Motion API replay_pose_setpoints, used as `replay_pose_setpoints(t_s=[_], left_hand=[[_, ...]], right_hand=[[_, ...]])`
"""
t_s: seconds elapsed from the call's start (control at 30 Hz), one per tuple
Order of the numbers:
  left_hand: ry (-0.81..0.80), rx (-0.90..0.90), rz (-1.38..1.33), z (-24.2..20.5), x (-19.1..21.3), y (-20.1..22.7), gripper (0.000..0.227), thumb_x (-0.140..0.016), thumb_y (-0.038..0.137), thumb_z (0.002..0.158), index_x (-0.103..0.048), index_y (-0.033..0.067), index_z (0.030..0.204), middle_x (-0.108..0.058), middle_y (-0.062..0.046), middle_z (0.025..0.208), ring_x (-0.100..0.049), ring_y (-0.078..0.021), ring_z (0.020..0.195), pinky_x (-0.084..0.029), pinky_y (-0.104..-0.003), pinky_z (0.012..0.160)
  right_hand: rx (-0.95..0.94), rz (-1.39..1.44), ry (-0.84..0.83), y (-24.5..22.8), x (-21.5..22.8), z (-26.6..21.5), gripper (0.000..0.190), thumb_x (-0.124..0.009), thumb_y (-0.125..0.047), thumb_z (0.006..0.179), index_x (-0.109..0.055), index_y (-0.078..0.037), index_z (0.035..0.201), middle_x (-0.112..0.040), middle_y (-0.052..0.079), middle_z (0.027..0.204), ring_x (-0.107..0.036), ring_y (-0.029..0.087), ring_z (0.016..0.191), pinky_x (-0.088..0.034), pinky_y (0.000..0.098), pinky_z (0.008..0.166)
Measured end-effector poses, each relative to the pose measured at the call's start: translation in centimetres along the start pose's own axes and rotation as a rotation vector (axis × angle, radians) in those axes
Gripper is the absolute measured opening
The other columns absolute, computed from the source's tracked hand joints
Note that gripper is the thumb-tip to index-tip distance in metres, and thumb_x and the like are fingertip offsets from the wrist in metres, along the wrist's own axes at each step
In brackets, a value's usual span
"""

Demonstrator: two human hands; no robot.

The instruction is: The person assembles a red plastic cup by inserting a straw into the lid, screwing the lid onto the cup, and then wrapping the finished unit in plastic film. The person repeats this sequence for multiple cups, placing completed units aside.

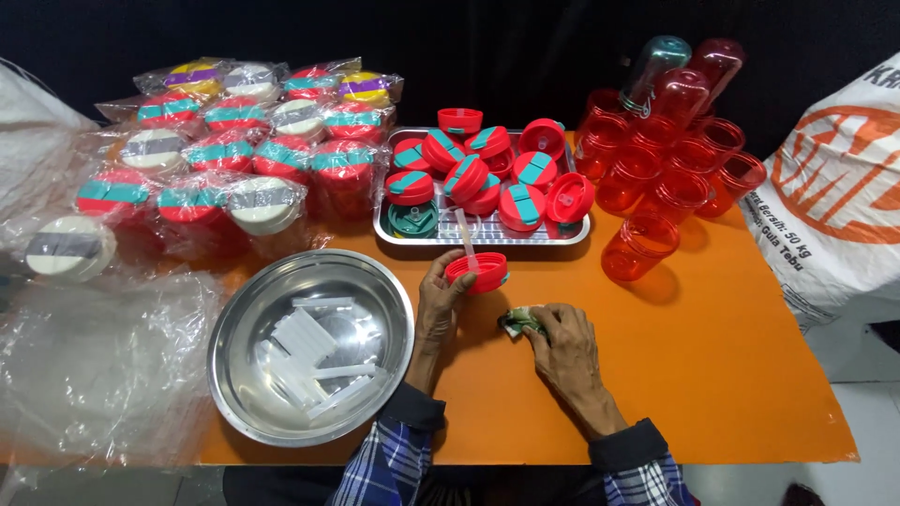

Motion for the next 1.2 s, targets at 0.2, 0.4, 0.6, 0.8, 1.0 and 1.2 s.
replay_pose_setpoints(t_s=[0.2, 0.4, 0.6, 0.8, 1.0, 1.2], left_hand=[[-0.009, 0.091, -0.108, -0.2, -0.9, 0.1, 0.053, -0.073, 0.035, 0.092, -0.061, -0.0007, 0.130, -0.070, -0.016, 0.108, -0.072, -0.0216, 0.093, -0.061, -0.041, 0.089], [0.044, 0.138, -0.206, -1.9, -2.5, 2.4, 0.058, -0.064, 0.047, 0.095, -0.055, 0.0021, 0.130, -0.065, -0.017, 0.110, -0.072, -0.0293, 0.094, -0.065, -0.046, 0.080], [0.013, 0.095, -0.123, 0.9, 1.4, -2.8, 0.051, -0.076, 0.036, 0.091, -0.058, 0.0043, 0.126, -0.065, -0.015, 0.107, -0.069, -0.0231, 0.093, -0.062, -0.046, 0.085], [0.057, 0.059, -0.077, 1.6, 2.9, -4.5, 0.050, -0.071, 0.040, 0.094, -0.057, 0.0064, 0.129, -0.065, -0.012, 0.103, -0.069, -0.0204, 0.087, -0.064, -0.042, 0.077], [0.072, 0.064, -0.100, -0.3, 0.0, -0.2, 0.050, -0.068, 0.043, 0.094, -0.056, 0.0130, 0.132, -0.066, -0.010, 0.107, -0.072, -0.0218, 0.090, -0.066, -0.042, 0.074], [0.049, -0.036, 0.088, 0.9, 0.6, -0.8, 0.066, -0.082, 0.030, 0.085, -0.053, 0.0155, 0.142, -0.060, -0.009, 0.120, -0.058, -0.0176, 0.108, -0.059, -0.039, 0.091]], right_hand=[[-0.095, 0.403, 0.023, -1.0, 1.8, 1.0, 0.023, -0.065, -0.030, 0.099, -0.073, -0.013, 0.112, -0.067, 0.010, 0.118, -0.064, 0.034, 0.115, -0.049, 0.0481, 0.092], [-0.434, 0.651, 0.142, -2.1, 4.9, 0.8, 0.020, -0.063, -0.023, 0.102, -0.070, -0.010, 0.115, -0.072, 0.021, 0.085, -0.074, 0.037, 0.085, -0.056, 0.0476, 0.073], [-0.344, 0.802, 0.262, 0.5, 4.3, 1.5, 0.019, -0.070, -0.013, 0.099, -0.069, -0.002, 0.116, -0.065, 0.015, 0.081, -0.060, 0.016, 0.083, -0.055, 0.0369, 0.073], [-0.054, 0.716, 0.455, -3.9, 5.9, 4.0, 0.032, -0.082, 0.000, 0.082, -0.079, -0.011, 0.112, -0.077, 0.013, 0.094, -0.076, 0.029, 0.090, -0.061, 0.0377, 0.073], [0.333, 0.216, 0.506, -7.1, 4.8, 7.8, 0.032, -0.080, -0.011, 0.081, -0.078, -0.021, 0.111, -0.066, -0.001, 0.081, -0.070, 0.019, 0.072, -0.061, 0.0311, 0.063], [0.342, 0.199, 0.566, -6.4, 4.6, 7.6, 0.026, -0.073, -0.013, 0.088, -0.079, -0.022, 0.111, -0.064, 0.000, 0.083, -0.070, 0.023, 0.075, -0.060, 0.0339, 0.065]])
Point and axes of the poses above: each hand's wrist, its own z-axis towards the middle knuckle, its own x-axis out of the back of the hand, y = z × x, the point moved 8 cm from there along z, towards the middle knuckle
